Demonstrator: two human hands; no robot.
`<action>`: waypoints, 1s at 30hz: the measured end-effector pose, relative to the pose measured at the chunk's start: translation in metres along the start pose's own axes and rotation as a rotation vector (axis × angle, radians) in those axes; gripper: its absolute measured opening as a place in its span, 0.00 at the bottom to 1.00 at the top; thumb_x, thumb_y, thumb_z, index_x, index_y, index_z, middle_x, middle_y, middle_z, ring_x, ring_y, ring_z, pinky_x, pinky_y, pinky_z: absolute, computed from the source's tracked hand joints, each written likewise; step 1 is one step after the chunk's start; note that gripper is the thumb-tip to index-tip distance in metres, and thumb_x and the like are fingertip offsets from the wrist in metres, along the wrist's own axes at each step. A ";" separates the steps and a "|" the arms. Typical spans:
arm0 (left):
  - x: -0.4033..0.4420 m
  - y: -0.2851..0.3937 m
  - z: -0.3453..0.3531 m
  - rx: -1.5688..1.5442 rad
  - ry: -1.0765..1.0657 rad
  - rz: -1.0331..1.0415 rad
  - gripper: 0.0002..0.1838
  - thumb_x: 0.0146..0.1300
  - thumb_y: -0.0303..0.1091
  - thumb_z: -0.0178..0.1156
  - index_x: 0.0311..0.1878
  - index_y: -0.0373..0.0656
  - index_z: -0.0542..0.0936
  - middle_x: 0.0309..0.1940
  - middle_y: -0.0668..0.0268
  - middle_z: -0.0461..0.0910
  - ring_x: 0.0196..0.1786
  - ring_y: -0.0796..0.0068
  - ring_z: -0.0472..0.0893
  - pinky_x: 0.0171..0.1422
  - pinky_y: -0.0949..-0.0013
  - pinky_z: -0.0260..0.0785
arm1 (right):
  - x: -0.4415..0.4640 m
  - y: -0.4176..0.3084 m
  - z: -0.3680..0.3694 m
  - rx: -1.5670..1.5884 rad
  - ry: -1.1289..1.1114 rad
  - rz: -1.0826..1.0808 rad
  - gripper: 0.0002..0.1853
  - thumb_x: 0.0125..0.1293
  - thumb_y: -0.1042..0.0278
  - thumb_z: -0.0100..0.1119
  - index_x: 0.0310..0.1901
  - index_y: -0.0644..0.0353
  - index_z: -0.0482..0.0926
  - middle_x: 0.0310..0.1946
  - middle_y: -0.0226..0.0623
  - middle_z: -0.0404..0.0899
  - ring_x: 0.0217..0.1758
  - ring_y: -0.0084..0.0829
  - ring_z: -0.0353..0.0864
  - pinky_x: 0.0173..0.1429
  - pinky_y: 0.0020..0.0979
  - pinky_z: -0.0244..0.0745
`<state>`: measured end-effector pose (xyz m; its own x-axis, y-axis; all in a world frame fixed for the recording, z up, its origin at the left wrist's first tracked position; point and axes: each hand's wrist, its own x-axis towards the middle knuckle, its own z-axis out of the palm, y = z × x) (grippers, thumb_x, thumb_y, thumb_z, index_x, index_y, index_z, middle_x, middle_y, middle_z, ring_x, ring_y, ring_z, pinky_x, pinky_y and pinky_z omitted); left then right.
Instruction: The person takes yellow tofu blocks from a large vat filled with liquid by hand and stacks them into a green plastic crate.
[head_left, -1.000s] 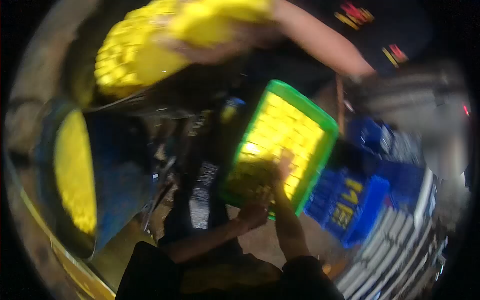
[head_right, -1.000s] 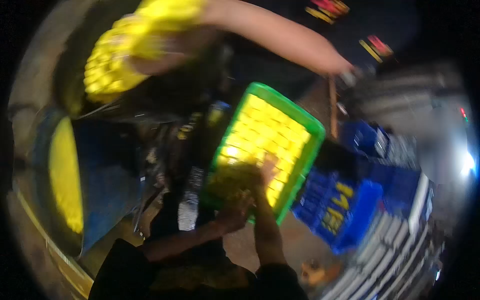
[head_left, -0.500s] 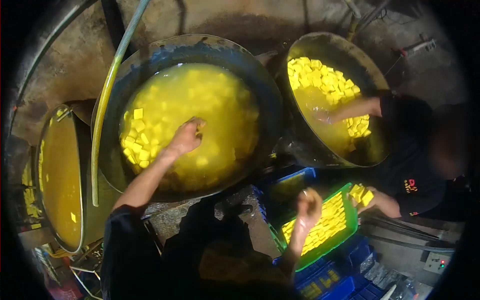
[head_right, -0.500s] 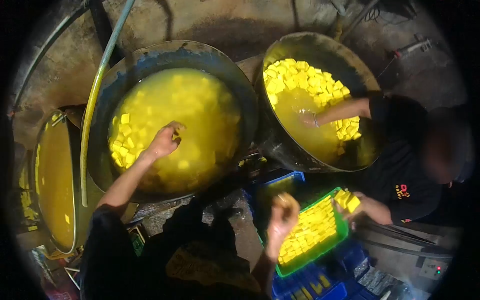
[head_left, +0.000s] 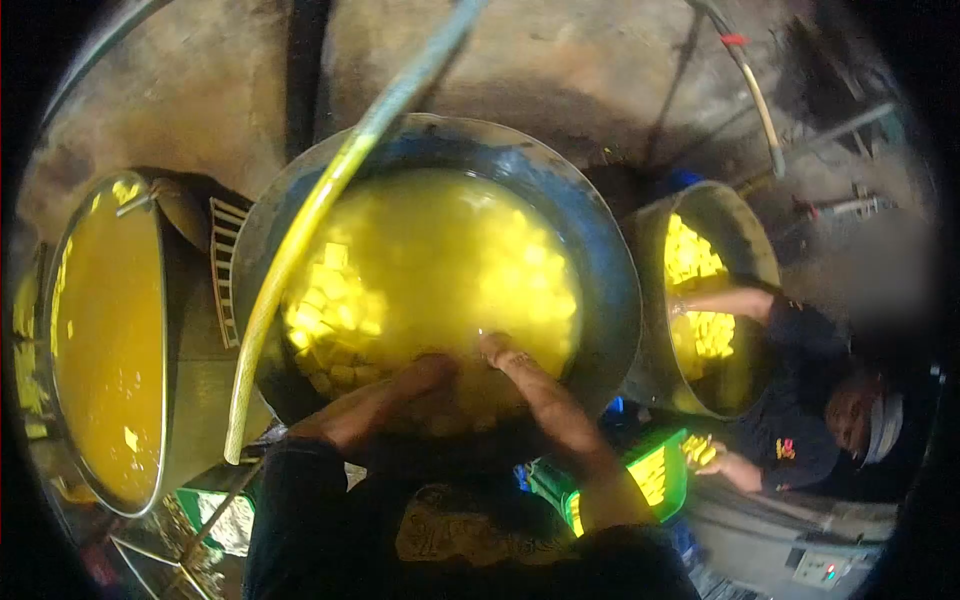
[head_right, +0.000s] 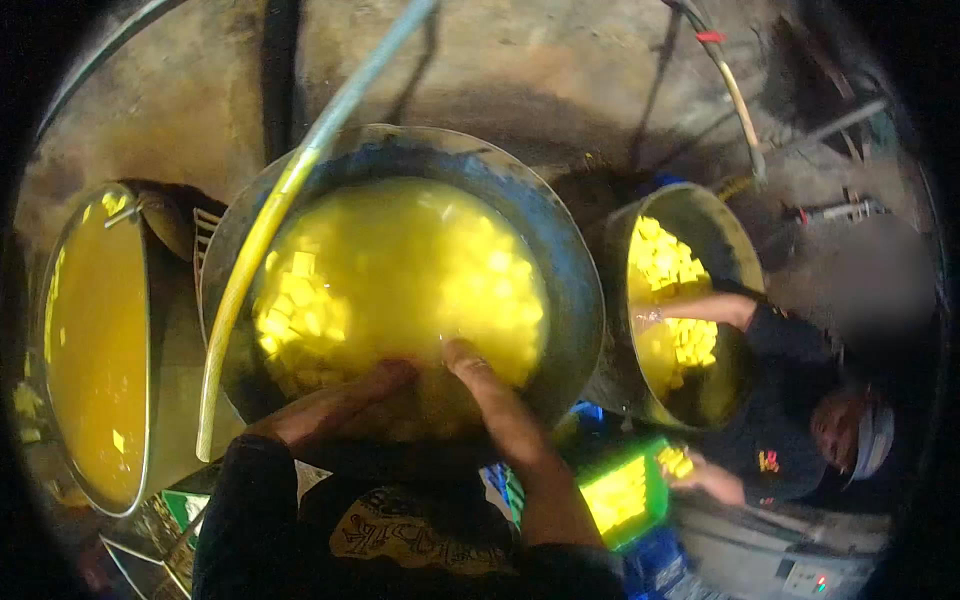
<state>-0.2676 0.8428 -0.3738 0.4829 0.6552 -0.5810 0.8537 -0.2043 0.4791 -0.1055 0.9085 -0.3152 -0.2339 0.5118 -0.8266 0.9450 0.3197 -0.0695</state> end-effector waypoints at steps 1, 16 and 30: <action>-0.001 0.004 -0.006 -0.123 -0.002 -0.016 0.19 0.60 0.36 0.52 0.53 0.39 0.76 0.51 0.52 0.77 0.53 0.55 0.77 0.57 0.55 0.68 | 0.000 0.002 -0.007 0.000 -0.015 -0.049 0.16 0.60 0.65 0.57 0.49 0.61 0.78 0.45 0.56 0.77 0.46 0.45 0.80 0.52 0.39 0.76; 0.057 -0.092 -0.070 -0.138 1.218 -0.550 0.19 0.52 0.37 0.67 0.46 0.40 0.79 0.28 0.58 0.80 0.28 0.62 0.77 0.32 0.63 0.75 | 0.125 -0.103 -0.235 0.197 0.692 -0.571 0.15 0.55 0.61 0.64 0.39 0.63 0.78 0.36 0.43 0.81 0.39 0.39 0.80 0.49 0.41 0.73; 0.108 -0.128 -0.058 -0.483 0.931 -0.257 0.21 0.57 0.31 0.54 0.56 0.40 0.72 0.43 0.49 0.76 0.46 0.52 0.75 0.54 0.57 0.70 | 0.138 -0.061 -0.213 0.826 0.494 -0.916 0.18 0.56 0.66 0.66 0.48 0.62 0.79 0.47 0.34 0.79 0.51 0.27 0.75 0.58 0.27 0.68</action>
<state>-0.3356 0.9821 -0.4597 -0.2122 0.9747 -0.0702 0.6428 0.1933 0.7412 -0.2436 1.1295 -0.3059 -0.7483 0.6629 -0.0232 0.2216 0.2169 -0.9507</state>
